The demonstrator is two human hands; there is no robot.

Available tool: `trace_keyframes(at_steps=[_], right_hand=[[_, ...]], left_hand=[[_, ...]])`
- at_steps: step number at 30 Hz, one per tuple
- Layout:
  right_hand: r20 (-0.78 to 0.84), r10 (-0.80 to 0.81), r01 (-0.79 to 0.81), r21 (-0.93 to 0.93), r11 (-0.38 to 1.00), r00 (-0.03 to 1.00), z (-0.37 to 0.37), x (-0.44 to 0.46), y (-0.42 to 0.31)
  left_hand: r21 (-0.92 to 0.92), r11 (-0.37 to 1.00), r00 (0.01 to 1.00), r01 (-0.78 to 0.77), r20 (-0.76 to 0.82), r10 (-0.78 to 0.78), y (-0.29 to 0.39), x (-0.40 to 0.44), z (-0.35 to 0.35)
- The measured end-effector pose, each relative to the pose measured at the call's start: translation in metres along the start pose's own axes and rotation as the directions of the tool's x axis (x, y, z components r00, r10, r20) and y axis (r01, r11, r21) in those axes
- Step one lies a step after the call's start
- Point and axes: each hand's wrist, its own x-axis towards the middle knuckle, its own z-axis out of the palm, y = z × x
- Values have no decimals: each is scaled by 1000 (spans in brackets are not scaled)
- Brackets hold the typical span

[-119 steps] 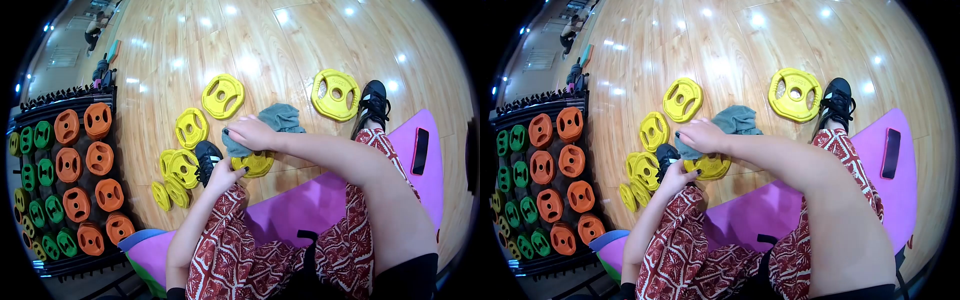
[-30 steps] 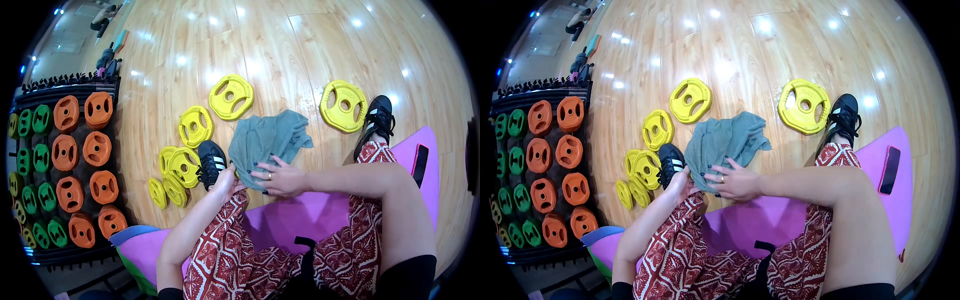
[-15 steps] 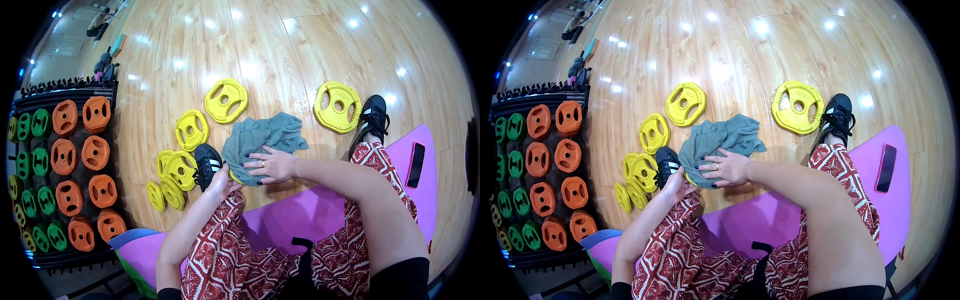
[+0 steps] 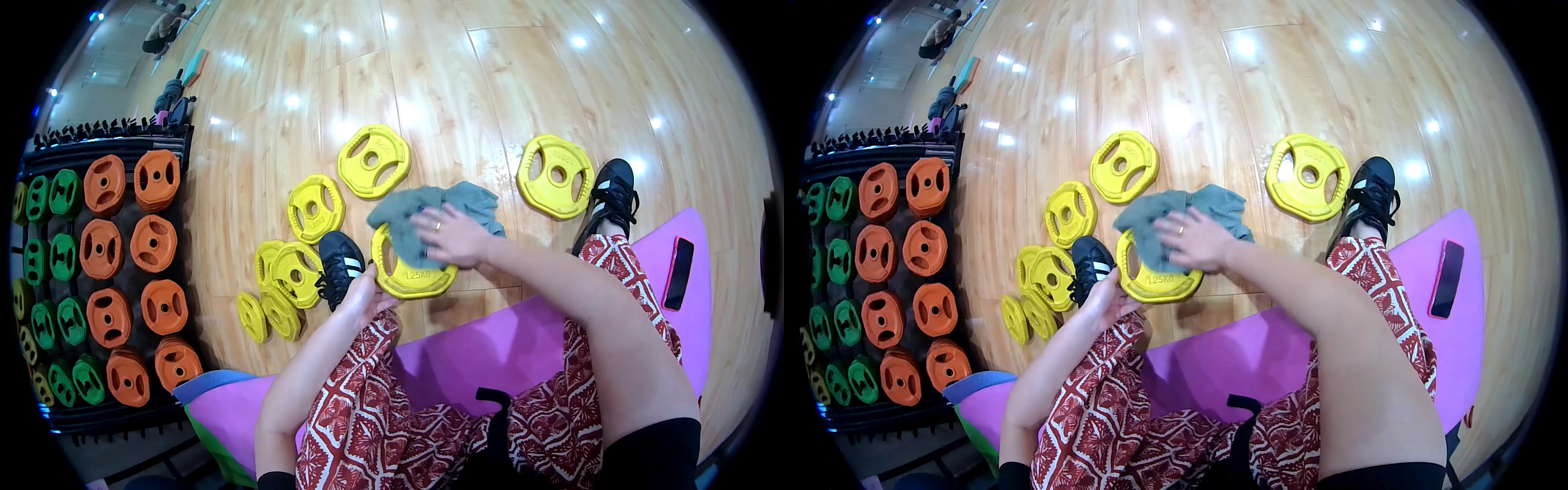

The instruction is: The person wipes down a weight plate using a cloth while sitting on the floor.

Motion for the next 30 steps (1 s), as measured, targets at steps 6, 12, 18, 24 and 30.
trace_keyframes(at_steps=[6,12,18,24,30], right_hand=[[75,89,-97,116,988,993,-6,4,7],[61,-27,12,224,975,998,0,-21,-36],[76,-261,237,234,943,962,2,-58,-75],[127,-357,335,167,927,926,-1,-30,-36],[56,-349,345,70,936,936,0,-17,-16]], left_hand=[[-16,1000,999,26,37,-25,-1,-3,2],[-16,999,999,39,11,-39,-3,-3,4],[22,1000,1000,-12,11,12,-7,3,1],[12,1000,1000,27,-2,-27,0,2,1],[4,1000,1000,-18,10,18,-2,1,-2]])
